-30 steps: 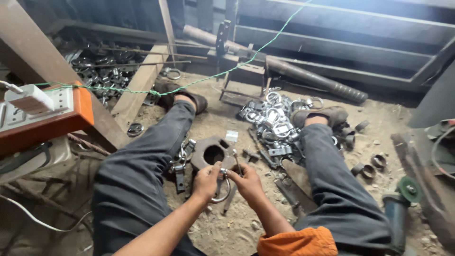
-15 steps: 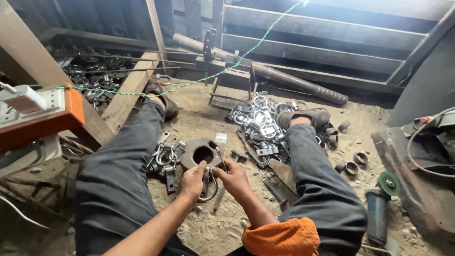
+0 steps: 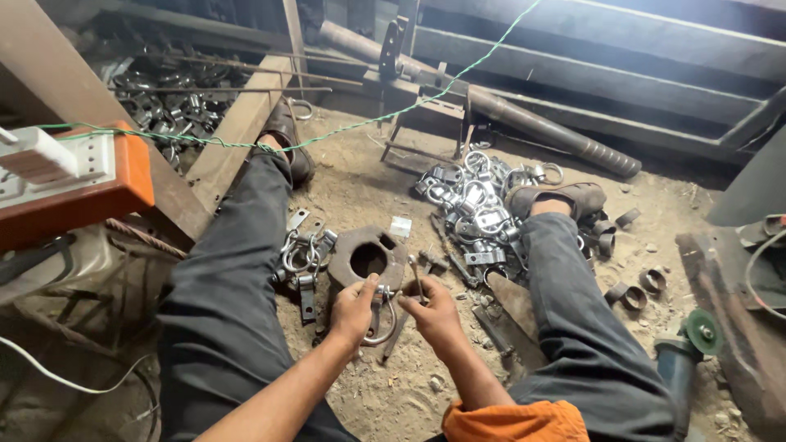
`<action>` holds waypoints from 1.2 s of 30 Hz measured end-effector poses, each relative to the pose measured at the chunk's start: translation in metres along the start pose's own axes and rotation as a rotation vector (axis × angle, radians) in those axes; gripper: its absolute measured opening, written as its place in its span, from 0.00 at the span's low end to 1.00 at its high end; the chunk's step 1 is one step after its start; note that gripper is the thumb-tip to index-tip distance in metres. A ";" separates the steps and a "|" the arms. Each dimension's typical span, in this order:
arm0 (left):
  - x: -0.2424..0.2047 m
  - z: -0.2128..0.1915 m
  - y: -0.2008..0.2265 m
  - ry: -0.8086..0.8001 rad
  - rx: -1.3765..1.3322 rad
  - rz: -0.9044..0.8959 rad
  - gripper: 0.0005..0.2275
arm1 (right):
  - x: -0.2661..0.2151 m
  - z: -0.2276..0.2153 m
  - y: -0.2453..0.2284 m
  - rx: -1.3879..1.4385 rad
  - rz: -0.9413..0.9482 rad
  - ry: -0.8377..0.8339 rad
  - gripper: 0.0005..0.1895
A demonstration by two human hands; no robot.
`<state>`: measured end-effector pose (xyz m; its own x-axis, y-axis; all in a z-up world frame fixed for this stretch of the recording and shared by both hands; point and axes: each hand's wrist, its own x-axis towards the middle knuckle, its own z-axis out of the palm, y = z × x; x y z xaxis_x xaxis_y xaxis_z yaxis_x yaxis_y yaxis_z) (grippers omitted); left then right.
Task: The person sits on the floor and assembles metal hardware components using a hammer and a metal rod. They repeatedly place a metal ring and plate on a block, insert the rod, and strike it to secure the parts, then set the assembled unit aside.
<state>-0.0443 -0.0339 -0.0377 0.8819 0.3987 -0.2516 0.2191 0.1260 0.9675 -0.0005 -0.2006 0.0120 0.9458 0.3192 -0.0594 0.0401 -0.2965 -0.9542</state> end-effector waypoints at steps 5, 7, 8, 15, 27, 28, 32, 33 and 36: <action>0.015 -0.010 -0.003 0.040 -0.003 -0.122 0.21 | 0.017 -0.013 0.017 -0.132 0.008 0.111 0.09; 0.022 -0.008 0.005 0.046 0.044 -0.225 0.22 | 0.026 -0.017 0.031 -0.256 0.053 0.152 0.12; 0.025 -0.009 0.010 0.041 0.081 -0.306 0.22 | 0.030 -0.020 0.038 -0.320 0.074 0.172 0.13; 0.059 0.017 0.016 -0.083 -0.120 -0.122 0.21 | 0.037 -0.022 0.113 -0.585 0.379 0.086 0.16; 0.059 -0.003 0.001 -0.059 -0.072 -0.130 0.21 | 0.042 -0.029 0.129 -0.596 0.515 0.151 0.12; 0.059 -0.004 0.001 -0.051 -0.065 -0.147 0.20 | 0.041 -0.029 0.130 -0.642 0.427 0.164 0.13; 0.057 -0.003 0.003 -0.048 -0.095 -0.145 0.19 | 0.042 -0.026 0.102 -0.629 0.310 0.222 0.12; 0.057 -0.002 0.004 -0.056 -0.117 -0.127 0.19 | 0.044 -0.025 0.087 -0.541 0.313 0.191 0.13; 0.053 0.000 0.008 -0.058 -0.013 -0.135 0.18 | 0.038 -0.016 0.044 -0.306 0.292 0.096 0.14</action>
<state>0.0042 -0.0115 -0.0429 0.8676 0.3242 -0.3770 0.3320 0.1868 0.9246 0.0421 -0.2156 -0.0275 0.9567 0.1017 -0.2726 -0.1534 -0.6198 -0.7696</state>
